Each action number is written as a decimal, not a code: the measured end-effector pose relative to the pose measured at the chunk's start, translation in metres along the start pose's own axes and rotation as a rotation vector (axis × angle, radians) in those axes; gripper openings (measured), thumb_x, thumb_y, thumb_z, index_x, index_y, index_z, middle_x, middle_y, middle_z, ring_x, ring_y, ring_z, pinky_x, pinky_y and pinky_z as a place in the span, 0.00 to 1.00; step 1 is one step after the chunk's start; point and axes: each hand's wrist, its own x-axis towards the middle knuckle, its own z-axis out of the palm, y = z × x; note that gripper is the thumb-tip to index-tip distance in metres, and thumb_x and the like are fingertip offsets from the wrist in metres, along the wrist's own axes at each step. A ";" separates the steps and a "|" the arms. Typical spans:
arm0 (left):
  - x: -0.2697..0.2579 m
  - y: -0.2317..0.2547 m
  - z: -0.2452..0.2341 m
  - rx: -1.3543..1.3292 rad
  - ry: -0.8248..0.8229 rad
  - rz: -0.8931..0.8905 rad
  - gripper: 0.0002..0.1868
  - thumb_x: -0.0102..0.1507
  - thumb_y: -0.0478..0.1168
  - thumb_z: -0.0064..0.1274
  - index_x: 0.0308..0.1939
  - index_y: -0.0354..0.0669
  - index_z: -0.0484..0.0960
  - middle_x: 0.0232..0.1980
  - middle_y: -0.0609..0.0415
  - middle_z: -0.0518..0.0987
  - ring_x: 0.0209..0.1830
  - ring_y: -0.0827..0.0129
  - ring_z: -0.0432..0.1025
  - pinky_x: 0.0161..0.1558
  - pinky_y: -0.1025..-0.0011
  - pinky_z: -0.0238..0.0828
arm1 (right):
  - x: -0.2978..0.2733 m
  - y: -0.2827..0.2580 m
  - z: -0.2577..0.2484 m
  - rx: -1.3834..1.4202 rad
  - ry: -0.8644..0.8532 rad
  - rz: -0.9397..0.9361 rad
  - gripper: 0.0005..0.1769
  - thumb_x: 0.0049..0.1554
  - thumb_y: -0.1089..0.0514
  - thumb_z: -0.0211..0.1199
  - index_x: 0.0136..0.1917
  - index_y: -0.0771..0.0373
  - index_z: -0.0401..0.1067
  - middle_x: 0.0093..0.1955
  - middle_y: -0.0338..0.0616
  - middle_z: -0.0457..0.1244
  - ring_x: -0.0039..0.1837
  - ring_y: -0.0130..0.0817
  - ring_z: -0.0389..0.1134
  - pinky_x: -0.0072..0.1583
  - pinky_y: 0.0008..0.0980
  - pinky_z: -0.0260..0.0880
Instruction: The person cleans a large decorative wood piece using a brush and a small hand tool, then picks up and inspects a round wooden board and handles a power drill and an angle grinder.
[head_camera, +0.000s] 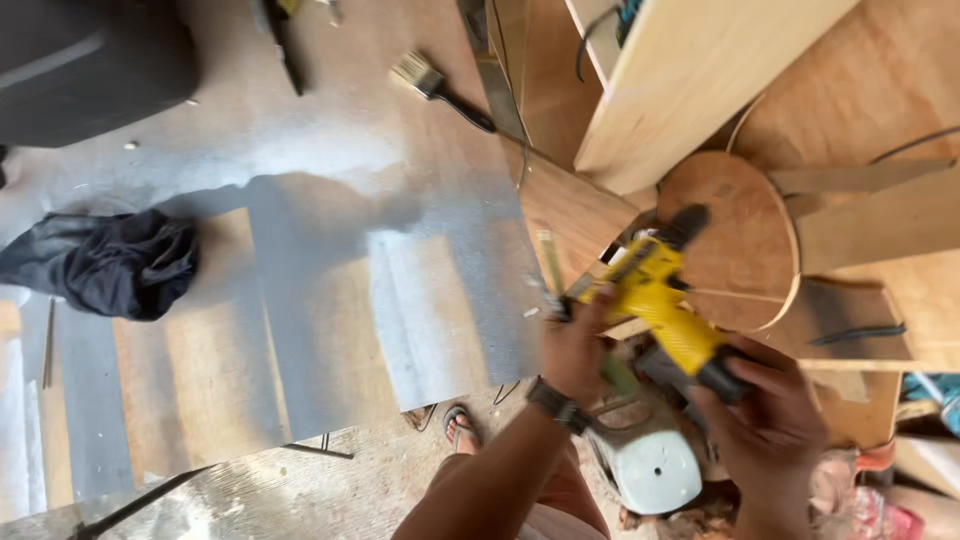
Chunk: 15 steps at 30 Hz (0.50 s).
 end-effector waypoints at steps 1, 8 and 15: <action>0.002 0.017 -0.015 -0.018 -0.008 0.006 0.22 0.57 0.53 0.76 0.28 0.56 0.74 0.27 0.63 0.72 0.23 0.77 0.65 0.22 0.75 0.60 | 0.014 -0.026 0.022 -0.005 -0.011 -0.016 0.27 0.54 0.72 0.72 0.65 0.66 0.70 0.77 0.61 0.63 0.79 0.47 0.69 0.78 0.41 0.78; 0.034 0.114 -0.051 -0.175 0.088 0.438 0.31 0.59 0.40 0.75 0.22 0.54 0.60 0.23 0.62 0.62 0.19 0.73 0.63 0.21 0.72 0.66 | 0.101 -0.057 0.148 -0.667 -0.615 0.120 0.42 0.52 0.51 0.73 0.78 0.55 0.66 0.72 0.46 0.70 0.71 0.47 0.72 0.66 0.48 0.71; 0.149 0.216 0.011 -0.122 -0.120 0.458 0.20 0.74 0.51 0.57 0.34 0.40 0.82 0.43 0.41 0.92 0.40 0.61 0.88 0.21 0.78 0.71 | 0.278 0.088 0.259 -0.644 -0.118 -0.593 0.40 0.57 0.52 0.77 0.79 0.66 0.71 0.47 0.61 0.70 0.47 0.58 0.76 0.46 0.51 0.79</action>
